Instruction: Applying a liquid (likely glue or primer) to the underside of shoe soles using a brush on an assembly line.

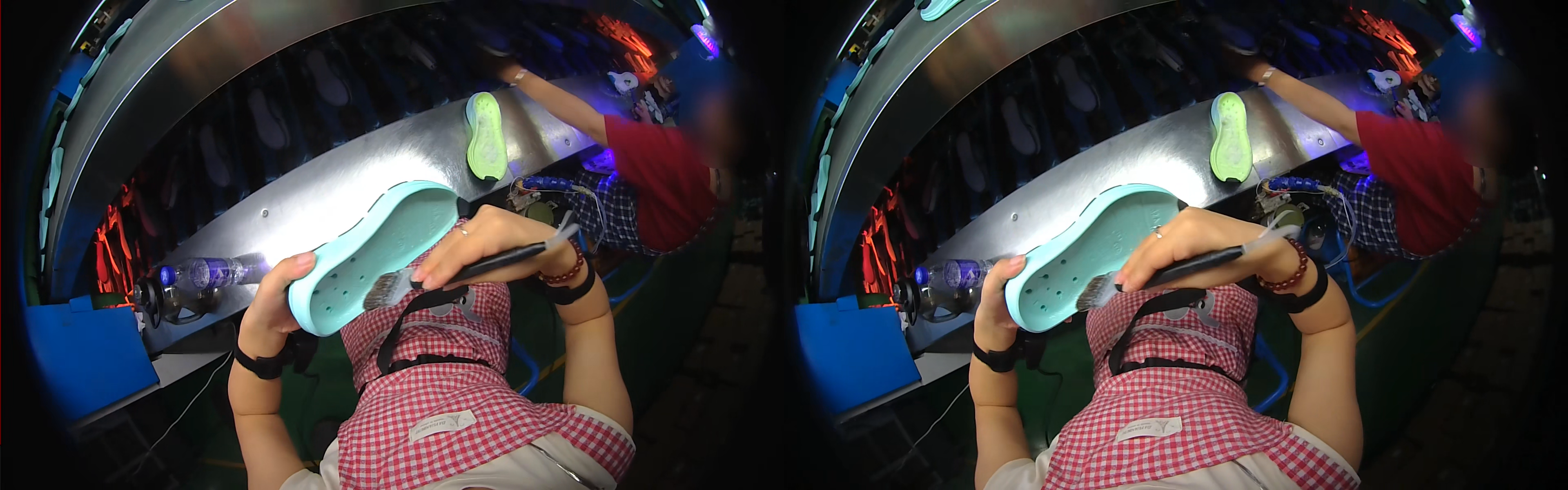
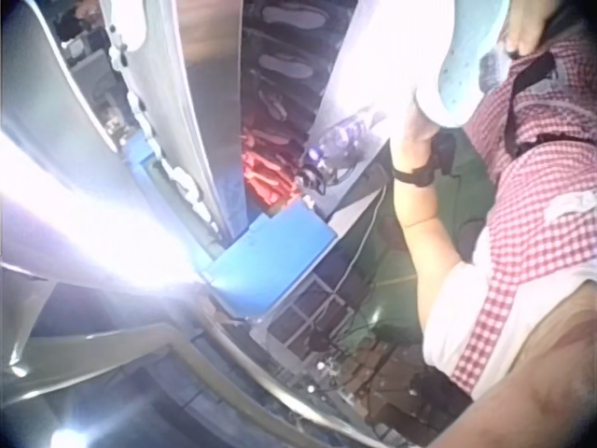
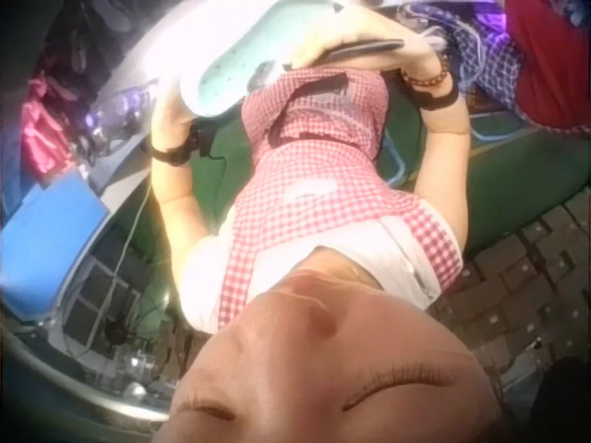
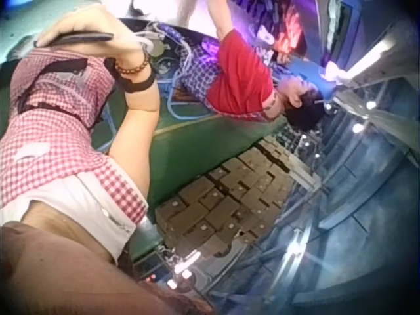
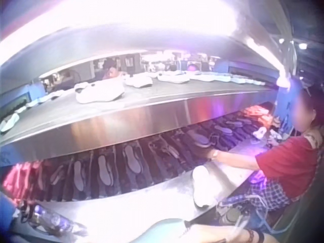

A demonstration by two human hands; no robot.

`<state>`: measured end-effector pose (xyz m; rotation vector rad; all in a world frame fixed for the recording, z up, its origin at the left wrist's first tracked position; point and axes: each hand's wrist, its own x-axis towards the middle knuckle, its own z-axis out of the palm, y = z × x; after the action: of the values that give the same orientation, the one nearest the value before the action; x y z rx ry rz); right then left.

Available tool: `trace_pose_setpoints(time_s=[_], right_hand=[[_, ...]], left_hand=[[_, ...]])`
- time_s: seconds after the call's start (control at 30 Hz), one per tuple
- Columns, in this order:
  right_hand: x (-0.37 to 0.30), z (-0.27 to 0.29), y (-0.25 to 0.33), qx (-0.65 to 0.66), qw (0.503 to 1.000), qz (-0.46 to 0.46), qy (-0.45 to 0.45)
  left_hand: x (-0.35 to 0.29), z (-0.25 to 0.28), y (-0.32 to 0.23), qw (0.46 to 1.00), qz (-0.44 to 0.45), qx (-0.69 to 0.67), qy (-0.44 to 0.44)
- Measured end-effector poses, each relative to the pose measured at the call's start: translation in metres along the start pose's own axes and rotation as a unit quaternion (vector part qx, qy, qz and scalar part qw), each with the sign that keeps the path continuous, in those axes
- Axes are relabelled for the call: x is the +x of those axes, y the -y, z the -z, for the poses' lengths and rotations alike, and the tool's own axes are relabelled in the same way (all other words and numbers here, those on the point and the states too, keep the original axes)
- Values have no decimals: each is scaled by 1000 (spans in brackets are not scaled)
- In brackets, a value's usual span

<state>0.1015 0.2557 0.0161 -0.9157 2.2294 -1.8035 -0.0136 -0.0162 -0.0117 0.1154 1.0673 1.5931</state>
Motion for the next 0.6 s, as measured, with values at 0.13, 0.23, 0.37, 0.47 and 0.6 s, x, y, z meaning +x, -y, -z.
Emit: trace_pose_setpoints(time_s=[0.13, 0.23, 0.37, 0.47, 0.6], right_hand=[[-4, -7, -5, 10, 990, 45, -133], [-4, -17, -19, -8, 991, 20, -131], [-13, -16, 3, -33, 992, 40, -113], [-2, -29, 25, -71, 975, 73, -199], [17, -43, -11, -27, 957, -43, -285]], left_hand=[[-2, 23, 8, 998, -25, -44, -22], [-6, 7, -1, 994, -95, 39, -27], [-9, 30, 4, 975, -100, -118, -157], [14, 23, 18, 933, -213, -288, -9], [65, -3, 32, 919, -266, -285, 54]])
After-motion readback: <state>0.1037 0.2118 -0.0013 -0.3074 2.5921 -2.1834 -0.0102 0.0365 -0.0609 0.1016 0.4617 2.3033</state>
